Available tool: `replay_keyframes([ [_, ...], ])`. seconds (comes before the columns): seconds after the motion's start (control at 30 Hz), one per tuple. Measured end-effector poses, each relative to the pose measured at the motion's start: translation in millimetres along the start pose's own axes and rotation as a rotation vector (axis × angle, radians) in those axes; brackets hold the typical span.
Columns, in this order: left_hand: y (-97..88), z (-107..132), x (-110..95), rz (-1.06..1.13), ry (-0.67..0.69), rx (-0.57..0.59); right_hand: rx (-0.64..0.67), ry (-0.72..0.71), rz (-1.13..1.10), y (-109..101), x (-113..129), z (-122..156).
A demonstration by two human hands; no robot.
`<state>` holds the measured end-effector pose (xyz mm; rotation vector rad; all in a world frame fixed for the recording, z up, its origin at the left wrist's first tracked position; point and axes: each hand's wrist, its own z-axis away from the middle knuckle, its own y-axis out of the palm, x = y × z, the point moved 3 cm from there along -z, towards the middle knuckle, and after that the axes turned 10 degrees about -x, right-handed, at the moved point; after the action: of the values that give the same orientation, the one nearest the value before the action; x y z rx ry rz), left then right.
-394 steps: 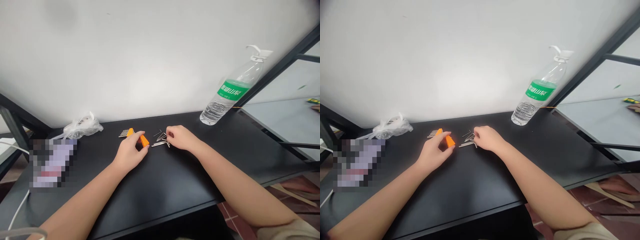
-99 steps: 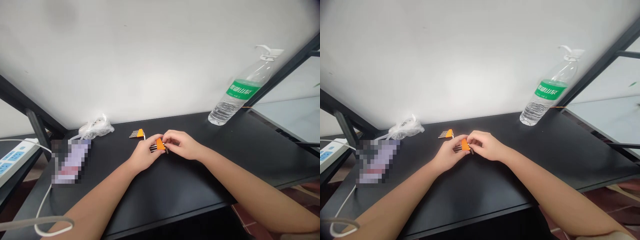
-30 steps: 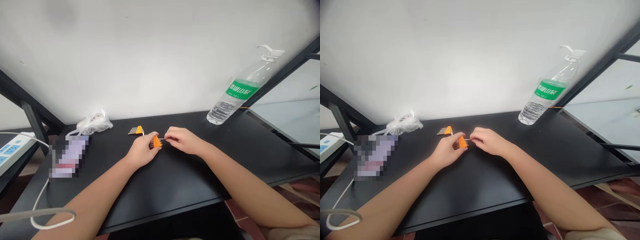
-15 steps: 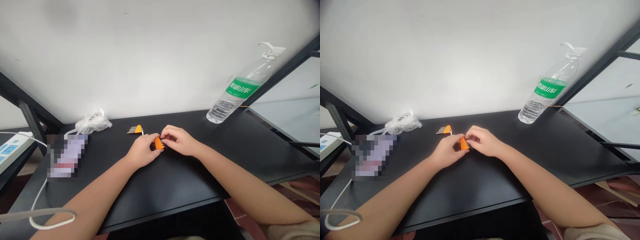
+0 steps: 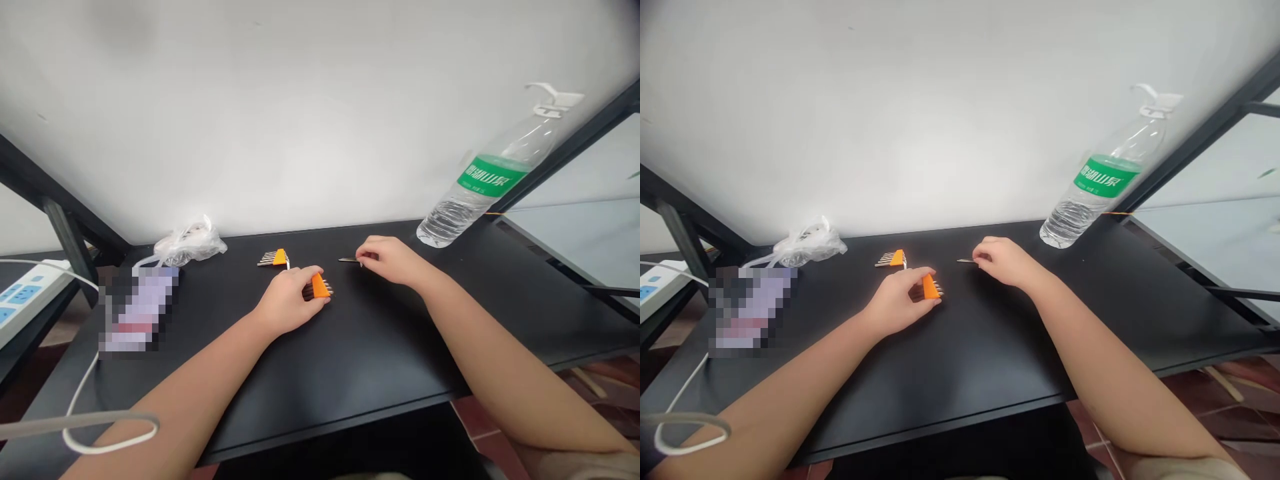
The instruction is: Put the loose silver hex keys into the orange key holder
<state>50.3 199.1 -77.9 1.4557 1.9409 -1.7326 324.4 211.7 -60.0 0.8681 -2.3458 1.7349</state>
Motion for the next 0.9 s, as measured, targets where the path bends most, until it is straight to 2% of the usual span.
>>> replay_keyframes([
  [0.1,-0.2,0,0,-0.003,0.019,-0.022,0.047,0.013,0.036,4,-17,0],
  [0.2,-0.7,0,-1,-0.011,0.065,-0.048,0.053,-0.009,0.060,10,-18,0],
  [0.4,-0.2,1,0,-0.002,0.060,-0.037,0.094,-0.024,0.125,16,-6,1],
  [0.63,-0.1,1,0,-0.013,0.038,-0.032,0.115,-0.016,0.310,17,19,6],
  [0.7,-0.4,1,-1,-0.019,0.038,-0.031,0.113,-0.036,0.254,17,27,7],
  [0.9,-2.8,0,-3,-0.041,0.060,-0.041,0.089,-0.128,-0.157,12,52,6],
])
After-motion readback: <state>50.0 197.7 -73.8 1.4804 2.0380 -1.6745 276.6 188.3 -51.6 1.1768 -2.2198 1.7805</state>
